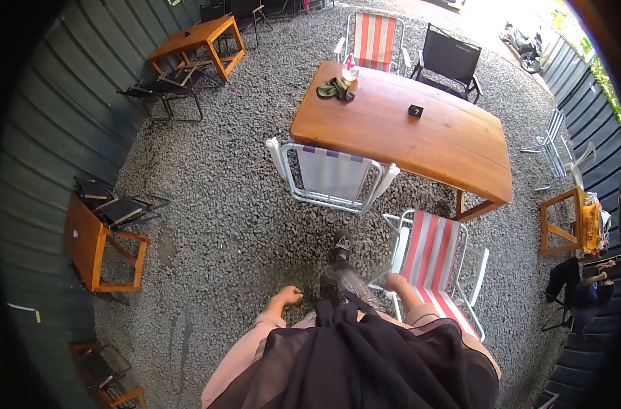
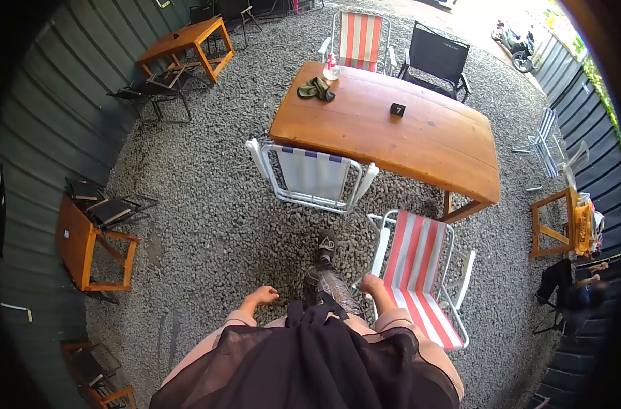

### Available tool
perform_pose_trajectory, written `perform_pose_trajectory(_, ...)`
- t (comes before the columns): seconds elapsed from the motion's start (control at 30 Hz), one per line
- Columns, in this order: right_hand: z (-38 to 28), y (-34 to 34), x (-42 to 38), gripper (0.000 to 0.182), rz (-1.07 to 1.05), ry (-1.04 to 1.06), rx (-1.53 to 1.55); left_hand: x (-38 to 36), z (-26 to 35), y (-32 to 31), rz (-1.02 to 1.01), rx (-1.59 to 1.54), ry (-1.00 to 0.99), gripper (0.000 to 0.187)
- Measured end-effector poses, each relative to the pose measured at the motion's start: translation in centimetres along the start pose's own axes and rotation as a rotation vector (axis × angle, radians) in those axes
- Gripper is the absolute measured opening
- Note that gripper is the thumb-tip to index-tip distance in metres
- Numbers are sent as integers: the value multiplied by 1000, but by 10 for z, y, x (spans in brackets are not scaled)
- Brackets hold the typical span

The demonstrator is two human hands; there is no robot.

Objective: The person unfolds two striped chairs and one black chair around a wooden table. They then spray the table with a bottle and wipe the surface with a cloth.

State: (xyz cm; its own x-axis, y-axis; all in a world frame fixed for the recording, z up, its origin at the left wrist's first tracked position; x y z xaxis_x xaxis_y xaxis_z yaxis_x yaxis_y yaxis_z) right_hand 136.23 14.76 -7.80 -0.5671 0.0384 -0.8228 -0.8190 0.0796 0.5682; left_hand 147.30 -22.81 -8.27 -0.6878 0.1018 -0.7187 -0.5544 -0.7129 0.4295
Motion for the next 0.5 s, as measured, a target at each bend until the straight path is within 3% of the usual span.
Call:
perform_pose_trajectory(0.03, -12, 13, 16, 48, -23, -4, -31, 25, -2, 12, -74, -3, -36, 33)
perform_pose_trajectory(0.07, -23, 26, 28, 48, -6, 33, -11, 49, -8, 25, -98, -74, 63, 32)
perform_pose_trajectory(0.17, -41, 53, 95, 50, 34, 149, 67, 101, 28, 90, 10, 148, -53, 30)
perform_pose_trajectory(0.27, -74, 141, 85, 54, 220, 237, 96, 167, 77, 146, -87, 270, -107, 27)
perform_pose_trajectory(0.33, -94, 201, 91, 56, 394, 327, 173, 209, 141, 196, 78, 511, -191, 30)
perform_pose_trajectory(0.37, -101, 227, 102, 56, 454, 334, 198, 229, 159, 215, 332, 469, -301, 36)
perform_pose_trajectory(0.43, -119, 272, 129, 55, 635, 401, 220, 245, 234, 253, 475, 457, -369, 39)
perform_pose_trajectory(0.5, -128, 304, 153, 52, 807, 467, 210, 273, 279, 267, 437, 480, -401, 41)
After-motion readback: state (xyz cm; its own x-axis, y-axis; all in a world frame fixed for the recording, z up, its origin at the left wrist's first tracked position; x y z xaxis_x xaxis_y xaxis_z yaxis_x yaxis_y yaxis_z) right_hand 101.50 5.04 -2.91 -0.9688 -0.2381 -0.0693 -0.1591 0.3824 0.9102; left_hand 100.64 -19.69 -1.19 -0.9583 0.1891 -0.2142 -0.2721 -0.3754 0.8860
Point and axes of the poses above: each hand's wrist, its own x-axis towards the middle knuckle, its own y-axis out of the back of the hand, z = x × y, the point moved 4 cm from there along x, towards the middle knuckle, and after that the axes turned 9 degrees about -y, right-handed, at the moved point
